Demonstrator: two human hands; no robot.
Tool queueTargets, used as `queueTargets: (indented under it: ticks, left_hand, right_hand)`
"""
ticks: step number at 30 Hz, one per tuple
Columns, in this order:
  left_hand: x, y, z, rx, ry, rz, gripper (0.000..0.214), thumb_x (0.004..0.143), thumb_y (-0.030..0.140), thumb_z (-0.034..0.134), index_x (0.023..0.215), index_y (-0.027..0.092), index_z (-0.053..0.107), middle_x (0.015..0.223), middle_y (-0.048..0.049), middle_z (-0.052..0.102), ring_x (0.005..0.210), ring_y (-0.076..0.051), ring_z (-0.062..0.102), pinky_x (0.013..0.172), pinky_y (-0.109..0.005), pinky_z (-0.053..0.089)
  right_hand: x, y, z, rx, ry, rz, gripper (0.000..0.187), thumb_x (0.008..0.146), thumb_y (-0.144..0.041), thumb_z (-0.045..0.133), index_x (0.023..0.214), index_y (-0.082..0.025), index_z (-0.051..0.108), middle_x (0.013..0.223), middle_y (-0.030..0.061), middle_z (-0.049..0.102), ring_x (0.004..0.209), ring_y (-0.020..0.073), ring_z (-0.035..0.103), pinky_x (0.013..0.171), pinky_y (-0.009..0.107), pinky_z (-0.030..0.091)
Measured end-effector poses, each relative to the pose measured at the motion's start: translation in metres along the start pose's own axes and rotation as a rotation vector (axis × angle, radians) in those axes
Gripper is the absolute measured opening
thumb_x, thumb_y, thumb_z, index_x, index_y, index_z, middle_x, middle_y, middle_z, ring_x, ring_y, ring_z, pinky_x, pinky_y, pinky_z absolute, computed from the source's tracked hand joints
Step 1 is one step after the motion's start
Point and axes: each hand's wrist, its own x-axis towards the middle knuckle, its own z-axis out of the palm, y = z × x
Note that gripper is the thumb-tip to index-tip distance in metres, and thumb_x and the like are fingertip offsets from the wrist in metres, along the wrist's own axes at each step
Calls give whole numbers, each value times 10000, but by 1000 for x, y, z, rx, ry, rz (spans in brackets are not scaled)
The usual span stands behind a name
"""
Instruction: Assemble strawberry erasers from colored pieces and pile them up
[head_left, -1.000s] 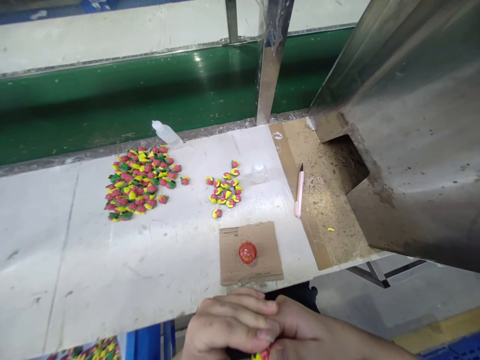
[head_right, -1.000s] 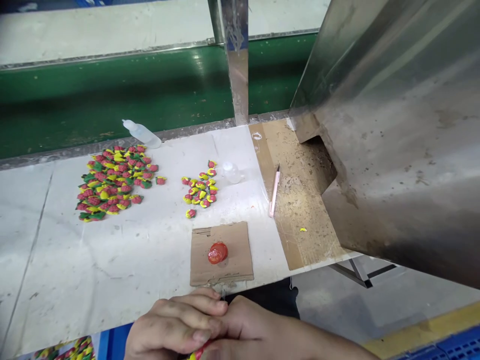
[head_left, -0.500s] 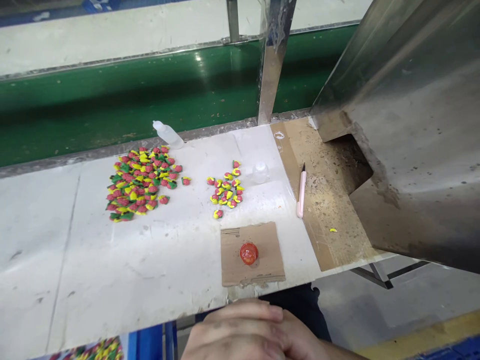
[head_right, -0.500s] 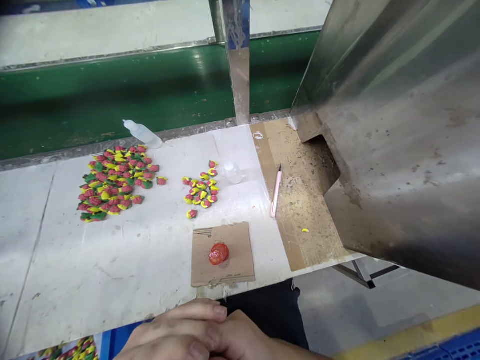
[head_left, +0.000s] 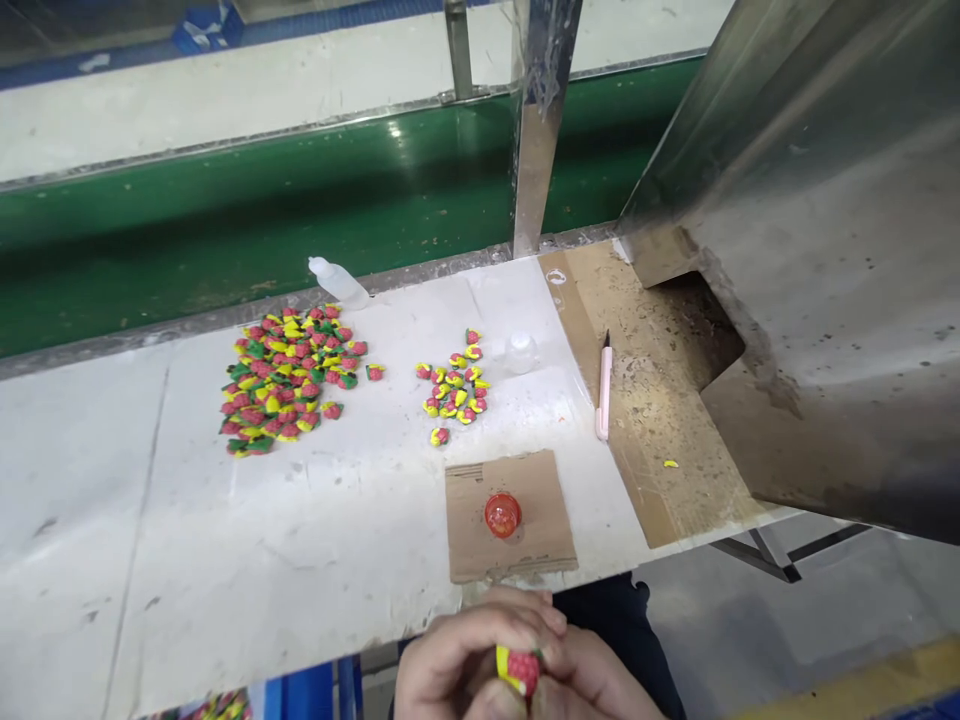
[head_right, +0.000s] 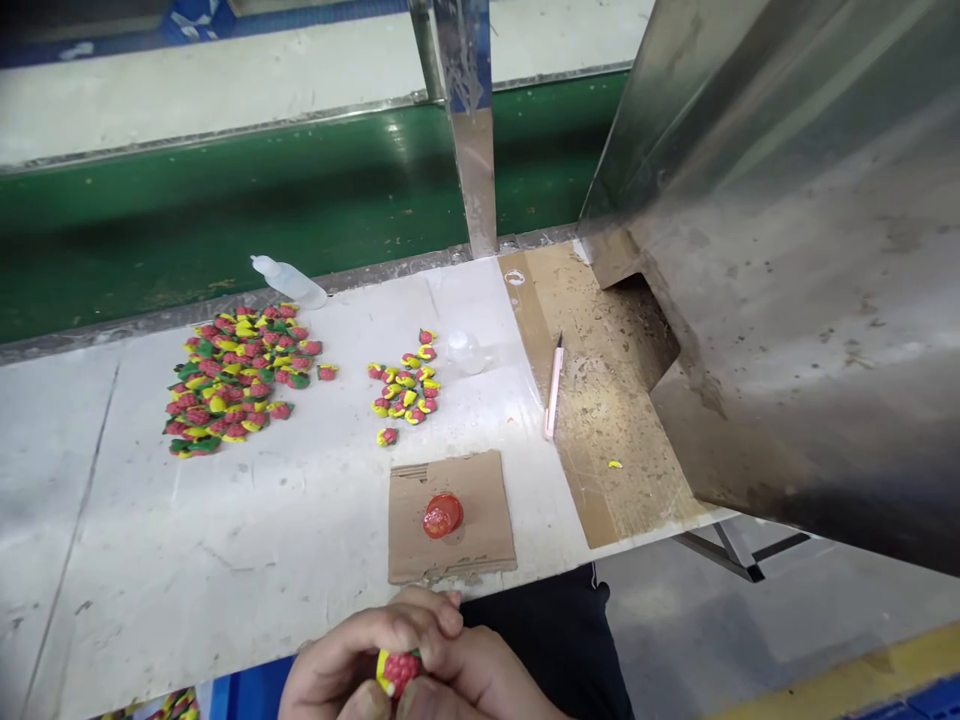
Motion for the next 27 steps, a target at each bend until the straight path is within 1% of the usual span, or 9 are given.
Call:
queueTargets:
  ticks: [2,5,8,11,14,17,22,24,27]
  left_hand:
    - [1,0,0,-33,37,-8,235,963,420,728,1139,308,836,861,-57,875,868,-258,822,938,-398,644]
    - [3,0,-1,-50,12,46,269,930,461,763,1144,318,840,810,-61,871,801,-256,828,858,-387,667]
    - [8,2,-4,-45,30,86,268,836,449,868,1079,338,851,751,-38,862,728,-230,823,722,-309,676]
    - [14,2,-11,18,-22,145,287,784,414,921,1049,327,857,734,-32,862,663,-218,818,667,-289,683]
    - [18,0,-19,106,-105,269,348,779,353,937,1103,273,839,778,-41,875,625,-205,816,718,-301,697]
    - [18,-1,-24,190,-152,362,352,838,312,895,1166,217,809,845,-71,883,621,-204,819,777,-327,704]
    - [18,5,-24,334,-229,433,285,1028,297,659,1277,207,762,836,-101,878,686,-227,839,796,-349,712]
    - [20,6,-21,339,-223,472,303,1042,300,630,1293,186,756,841,-114,878,712,-237,846,807,-348,711]
    - [24,4,-16,286,-233,496,299,1024,312,664,1265,172,773,831,-121,878,664,-236,841,796,-342,711]
  right_hand:
    - [1,3,-1,7,-15,38,658,860,-833,638,742,-216,441,799,12,364,742,148,452,728,283,497]
    - [4,15,0,84,-92,27,723,783,-906,650,723,-207,473,756,9,375,705,137,481,603,230,455]
    - [4,17,1,202,-141,83,776,720,-950,662,698,-197,476,693,-22,359,601,91,397,516,203,332]
    - [2,7,-2,295,-88,201,764,685,-877,772,642,-190,441,642,-53,319,563,67,290,522,218,226]
    - [3,-9,-7,351,-148,292,688,775,-738,812,634,-187,426,619,-71,322,550,53,259,545,238,190]
    - [7,-23,-12,373,-210,289,603,851,-646,801,670,-180,464,634,-75,351,558,49,263,562,245,197]
    - [11,-40,-17,339,-278,277,478,907,-558,776,748,-191,515,709,-56,384,615,74,296,607,238,261]
    - [11,-41,-20,305,-296,272,461,924,-579,743,785,-195,531,750,-42,404,649,86,317,642,236,296]
    - [7,-38,-28,164,-271,362,563,846,-708,757,796,-187,552,798,-22,431,725,108,394,717,243,366]
